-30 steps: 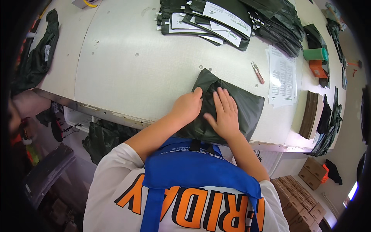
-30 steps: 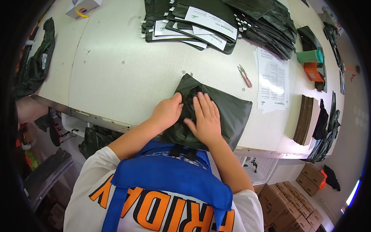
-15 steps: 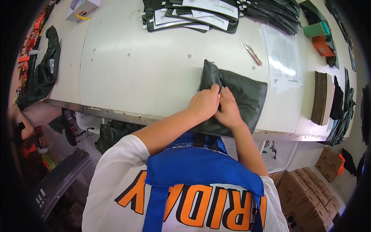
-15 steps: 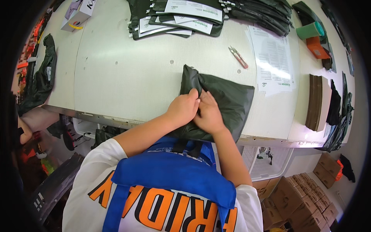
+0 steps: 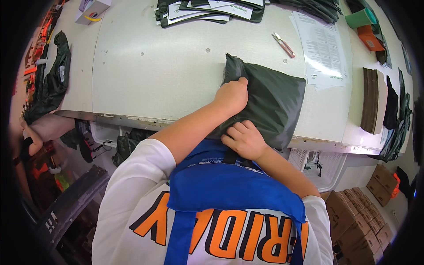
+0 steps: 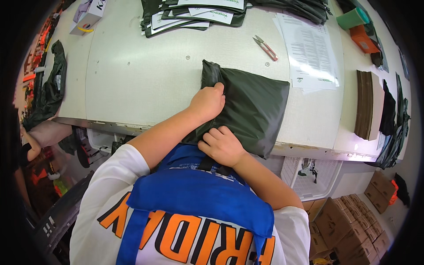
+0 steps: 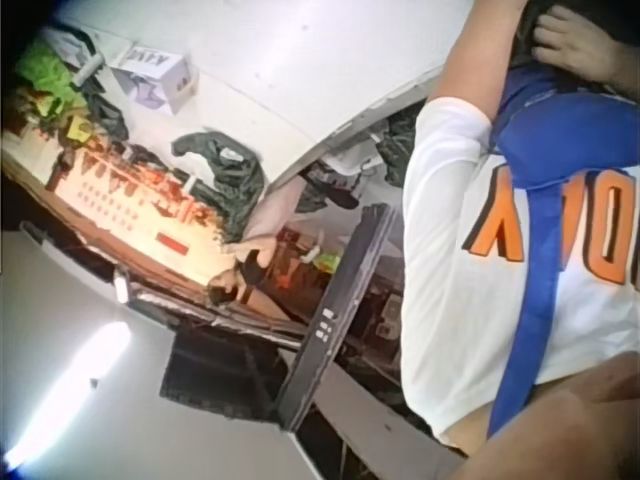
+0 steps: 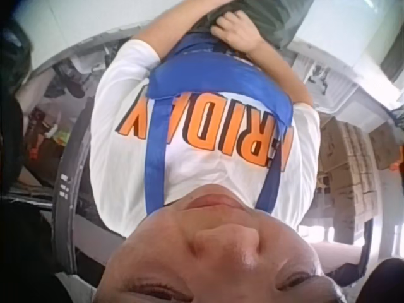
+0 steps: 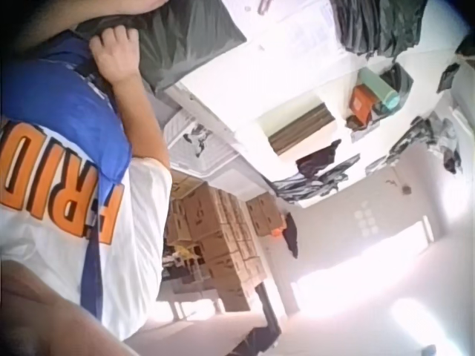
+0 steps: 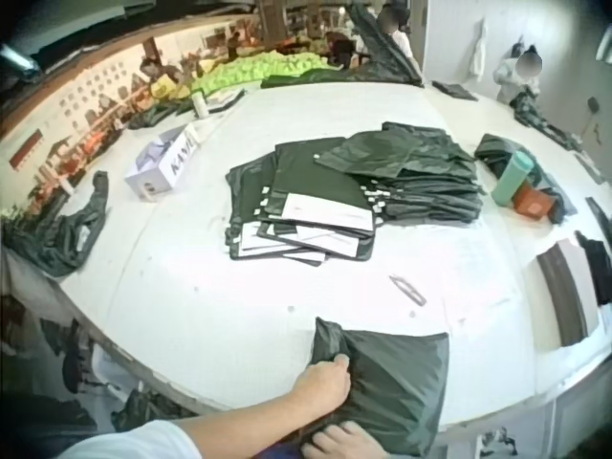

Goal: The person folds a large green tarp on a white table. They smooth the fabric, fold it in half multiple times, and then roll it into a compact bundle. The person places the folded tarp into a dark green storage bag and sets it aside.

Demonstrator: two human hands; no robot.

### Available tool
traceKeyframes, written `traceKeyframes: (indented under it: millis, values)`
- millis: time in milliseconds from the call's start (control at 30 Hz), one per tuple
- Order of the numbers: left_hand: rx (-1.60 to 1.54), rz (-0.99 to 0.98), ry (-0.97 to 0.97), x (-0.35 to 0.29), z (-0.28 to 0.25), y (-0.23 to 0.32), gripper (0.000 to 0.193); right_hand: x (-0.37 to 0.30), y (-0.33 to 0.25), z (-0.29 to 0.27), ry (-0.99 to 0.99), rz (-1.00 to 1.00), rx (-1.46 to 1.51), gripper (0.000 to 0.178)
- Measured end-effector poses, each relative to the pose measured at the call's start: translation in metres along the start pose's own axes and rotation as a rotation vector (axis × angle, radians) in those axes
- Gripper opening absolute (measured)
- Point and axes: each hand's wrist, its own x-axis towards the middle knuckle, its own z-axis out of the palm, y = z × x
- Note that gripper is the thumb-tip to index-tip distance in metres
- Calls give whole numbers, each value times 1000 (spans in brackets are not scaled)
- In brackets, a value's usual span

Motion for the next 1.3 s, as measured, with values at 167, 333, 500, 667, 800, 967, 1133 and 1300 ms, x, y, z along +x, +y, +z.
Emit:
traceKeyframes:
  millis: [167, 333, 500, 667, 800, 967, 1133, 1300]
  values:
    - [-16, 12, 16, -6, -6, -1, 18, -1, -7, 2, 79, 49, 40, 11]
    - [-74, 4, 16, -23, -36, -12, 17, 18, -18, -6, 255, 321, 165, 17]
    - [-328, 155, 441, -71, -66, -30, 18, 39, -25, -3, 231, 389, 194, 15]
    - [-210, 153, 401, -147, -46, -35, 17, 56, -31, -7, 300, 424, 194, 14]
    - [-168, 223, 511, -136, -31, -44, 15, 66, -35, -9, 277, 401, 173, 13]
    - [-168, 266, 509, -130, -35, -43, 13, 69, -34, -12, 254, 347, 79, 12]
    - [-92, 242, 379, -133, -29, -44, 14, 82, 0, -9, 321, 568, -76, 13]
    - [-194, 201, 206, -158, -10, -54, 15, 96, 46, -6, 321, 709, -157, 9]
